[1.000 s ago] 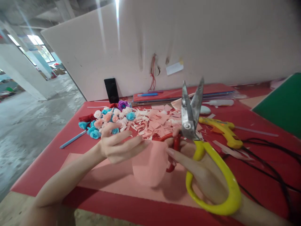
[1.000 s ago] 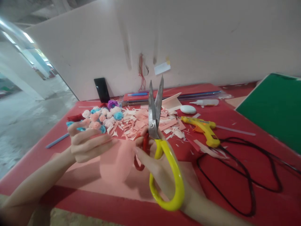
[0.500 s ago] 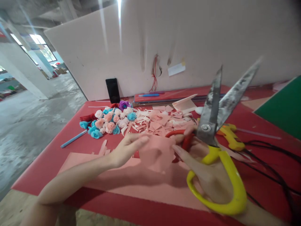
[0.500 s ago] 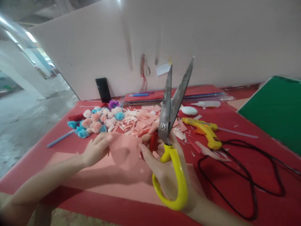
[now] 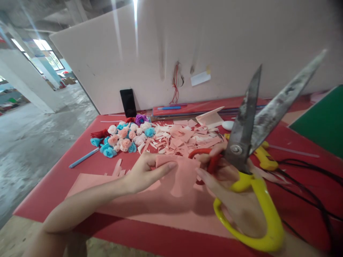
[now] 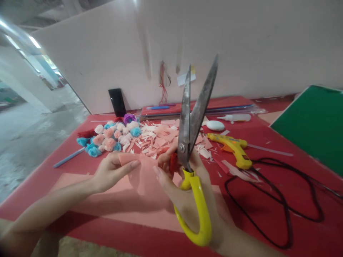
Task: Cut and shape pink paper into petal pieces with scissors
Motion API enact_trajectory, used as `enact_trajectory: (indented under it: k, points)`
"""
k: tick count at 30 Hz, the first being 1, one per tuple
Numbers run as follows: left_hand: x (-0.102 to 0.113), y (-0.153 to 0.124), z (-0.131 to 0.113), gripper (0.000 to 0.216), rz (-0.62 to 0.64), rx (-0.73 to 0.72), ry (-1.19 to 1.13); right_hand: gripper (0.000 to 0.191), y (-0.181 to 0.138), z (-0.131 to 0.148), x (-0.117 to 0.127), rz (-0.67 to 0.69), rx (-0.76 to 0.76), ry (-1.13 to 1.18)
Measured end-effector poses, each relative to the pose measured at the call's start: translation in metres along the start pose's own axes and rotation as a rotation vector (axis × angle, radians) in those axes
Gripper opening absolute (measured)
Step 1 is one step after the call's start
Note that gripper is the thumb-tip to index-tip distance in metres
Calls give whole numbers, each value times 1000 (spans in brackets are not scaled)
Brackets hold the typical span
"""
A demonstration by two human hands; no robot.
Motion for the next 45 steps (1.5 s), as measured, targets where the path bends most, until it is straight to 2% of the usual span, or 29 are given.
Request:
enact_trajectory:
  k: [7,11,16,18,21,24,27,29,35,40,43,45]
  points:
    - [1,0,6,51,-25,84,2,23,-1,5,-2,-2,-21,23]
    - [2,0,7,51,-39,95,-23,24,-5,-2,-1,-47,-114,54]
    - [-11,0,24,19,104,211,-153,22,2,4,2,-22,-4,-21]
    - [-13,1,33,16,112,268,-172,20,4,3,2,-7,10,-24]
    - [-7,5,39,18,54,292,-219,19,5,0,6,-32,2,-23]
    - [0,8,40,31,-14,266,-281,16,5,-2,8,-58,-4,-45]
    - [3,8,44,45,-51,259,-334,12,4,-4,6,-20,-17,-103]
    - [2,6,48,46,-61,268,-391,11,4,-5,4,6,-22,-149]
    - [-27,1,55,40,130,382,-435,3,6,0,10,-19,32,-197]
    - [-29,1,50,48,156,362,-314,5,9,6,3,86,56,-218]
    - [-30,1,48,53,197,321,-213,5,7,4,10,-11,45,-128]
    - [-28,1,48,55,207,308,-247,10,6,-3,13,-62,-24,-37]
Point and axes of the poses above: each hand's wrist, its own y-axis towards the middle knuckle, its own x-axis out of the back of the hand, z = x × y, the point moved 10 cm from there along y, towards the middle knuckle, and after that the axes turned 9 degrees about x, right-handed, at the moved point
